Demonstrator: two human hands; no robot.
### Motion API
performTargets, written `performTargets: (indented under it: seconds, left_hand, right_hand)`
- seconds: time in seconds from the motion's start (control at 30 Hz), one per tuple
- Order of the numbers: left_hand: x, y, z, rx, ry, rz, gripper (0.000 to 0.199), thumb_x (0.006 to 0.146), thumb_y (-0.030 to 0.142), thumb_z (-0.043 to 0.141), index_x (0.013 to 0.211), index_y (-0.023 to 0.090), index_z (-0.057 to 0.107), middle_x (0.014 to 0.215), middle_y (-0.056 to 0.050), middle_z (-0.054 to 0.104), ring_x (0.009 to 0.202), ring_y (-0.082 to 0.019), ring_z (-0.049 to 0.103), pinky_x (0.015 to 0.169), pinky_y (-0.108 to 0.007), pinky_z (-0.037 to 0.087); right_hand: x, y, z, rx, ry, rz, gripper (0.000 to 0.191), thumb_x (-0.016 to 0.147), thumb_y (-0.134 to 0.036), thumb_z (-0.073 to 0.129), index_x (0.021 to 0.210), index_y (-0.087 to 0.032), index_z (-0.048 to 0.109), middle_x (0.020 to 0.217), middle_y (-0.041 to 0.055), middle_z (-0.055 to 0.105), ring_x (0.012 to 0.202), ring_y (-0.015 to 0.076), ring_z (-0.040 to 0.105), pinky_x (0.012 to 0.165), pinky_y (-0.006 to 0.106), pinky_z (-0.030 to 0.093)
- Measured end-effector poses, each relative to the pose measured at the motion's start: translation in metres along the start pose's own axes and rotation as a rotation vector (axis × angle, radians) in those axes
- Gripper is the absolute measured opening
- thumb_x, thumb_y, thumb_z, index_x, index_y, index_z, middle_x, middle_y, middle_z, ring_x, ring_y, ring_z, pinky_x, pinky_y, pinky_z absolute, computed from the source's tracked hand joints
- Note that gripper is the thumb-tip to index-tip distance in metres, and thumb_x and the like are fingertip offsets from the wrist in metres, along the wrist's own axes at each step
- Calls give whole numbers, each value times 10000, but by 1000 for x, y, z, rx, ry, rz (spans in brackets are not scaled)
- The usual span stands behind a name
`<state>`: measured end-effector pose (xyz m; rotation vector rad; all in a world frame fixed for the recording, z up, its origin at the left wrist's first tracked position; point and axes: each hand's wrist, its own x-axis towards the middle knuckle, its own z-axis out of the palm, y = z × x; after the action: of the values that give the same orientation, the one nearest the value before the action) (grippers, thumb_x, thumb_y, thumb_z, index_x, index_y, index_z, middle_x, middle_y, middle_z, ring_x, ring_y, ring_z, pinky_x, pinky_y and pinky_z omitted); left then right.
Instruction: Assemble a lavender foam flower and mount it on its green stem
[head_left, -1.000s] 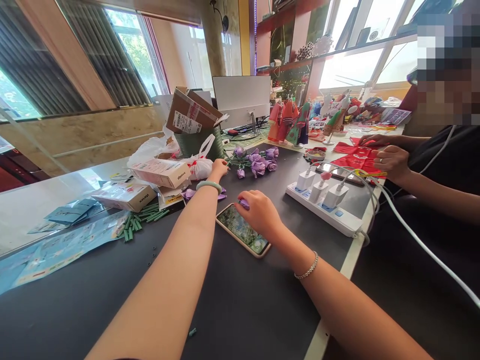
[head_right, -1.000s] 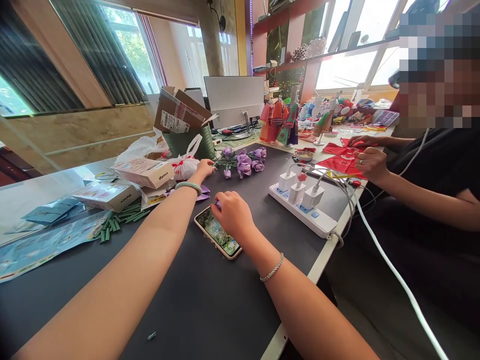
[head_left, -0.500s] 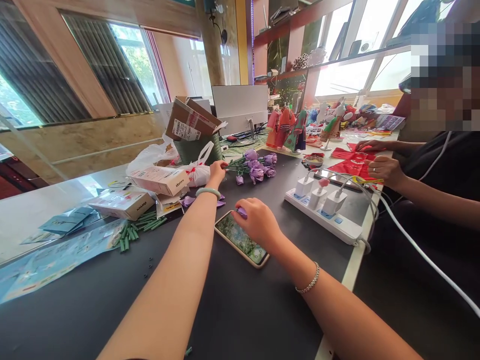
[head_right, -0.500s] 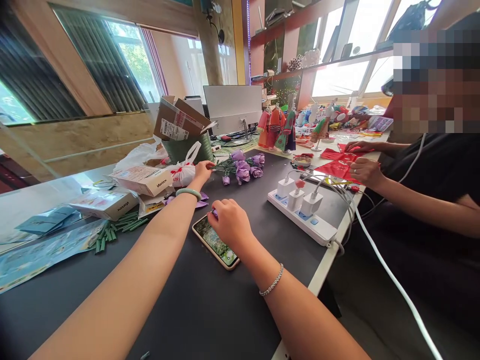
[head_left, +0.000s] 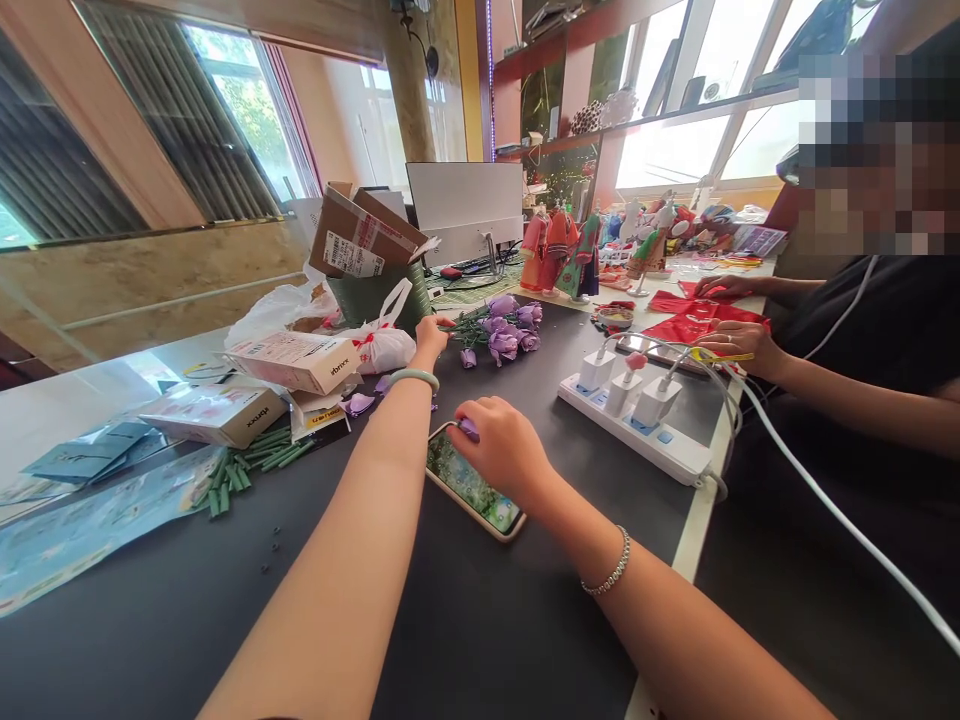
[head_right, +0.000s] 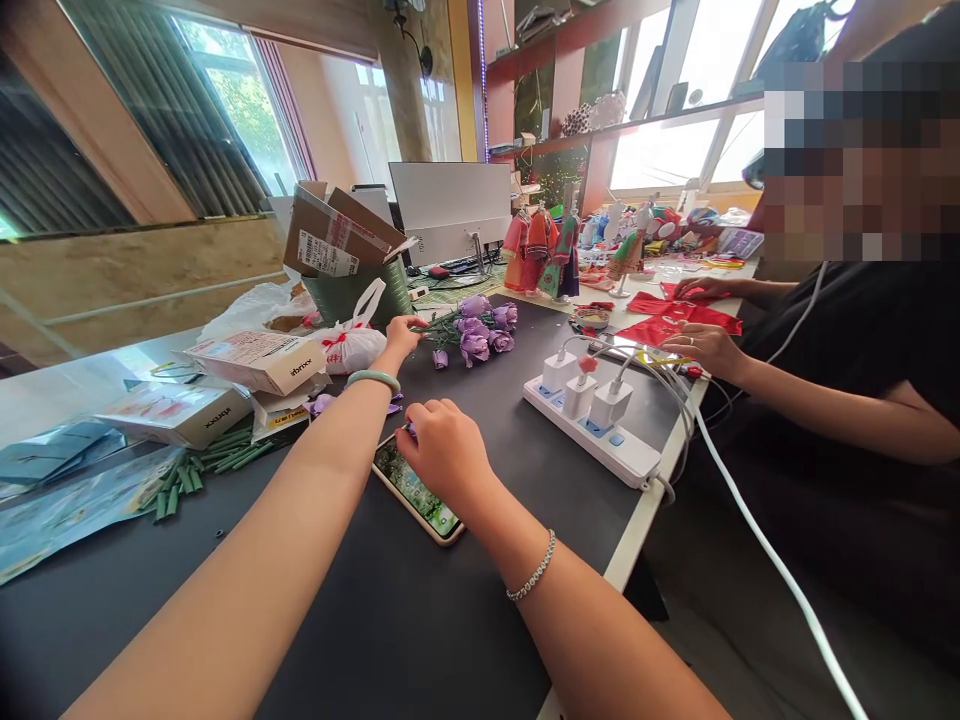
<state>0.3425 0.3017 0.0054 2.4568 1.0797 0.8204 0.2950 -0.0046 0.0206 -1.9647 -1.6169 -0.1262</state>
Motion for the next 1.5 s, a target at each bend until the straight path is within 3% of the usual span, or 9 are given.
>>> performTargets:
  seconds: [0.27, 0.6, 1.07, 1.3, 1.4, 1.5]
  left_hand:
    - [-1, -2, 3, 128, 73, -53, 313, 938, 330, 570, 1209, 174, 570, 1254, -103, 572, 1071, -228, 596, 905, -442, 524]
    - [-5, -1, 1, 328, 60, -60, 320, 933, 332, 577, 1210, 171, 569, 1258, -103, 569, 1086, -235, 590, 916, -451, 517]
    - [-19, 4, -14, 552, -45, 95, 366, 926, 344, 586, 1249, 176, 550, 1323, -111, 530, 1165, -266, 548, 974, -500, 473]
    - [-25, 6, -46, 620, -31, 163, 401, 918, 354, 591, 1276, 184, 534, 1383, -113, 481, 1248, -294, 482, 1036, -549, 403]
    - [-27, 5, -73, 623, -5, 200, 475, 862, 330, 660, 1286, 165, 525, 1402, -145, 458, 1328, -348, 381, 1079, -565, 328]
    - [-31, 10, -109, 608, 45, 247, 499, 851, 284, 655, 1304, 141, 501, 1368, -173, 476, 1334, -360, 353, 1086, -490, 321]
  right_hand:
    - [0, -1, 0, 6, -9, 9, 87, 906, -221, 580, 915, -163, 645, 921, 74, 646, 906, 201, 564, 688, 265, 397]
    - [0, -2, -1, -16, -42, -2, 124, 916, -238, 557, 923, -156, 650, 900, 74, 644, 900, 208, 561, 663, 270, 382]
    - [0, 1, 5, -17, -2, -11, 102, 906, -237, 582, 901, -161, 650, 875, 65, 640, 884, 204, 564, 681, 265, 390]
    - [6, 14, 7, 6, 70, 28, 119, 909, -250, 583, 967, -171, 650, 944, 72, 645, 950, 217, 559, 762, 281, 423]
    - [12, 26, 8, 16, 111, 69, 172, 917, -269, 560, 1022, -159, 643, 974, 91, 632, 970, 231, 551, 802, 302, 430]
    - [18, 39, 12, 27, 148, 117, 281, 886, -252, 571, 1137, -133, 608, 1053, 118, 611, 1010, 254, 535, 868, 333, 426]
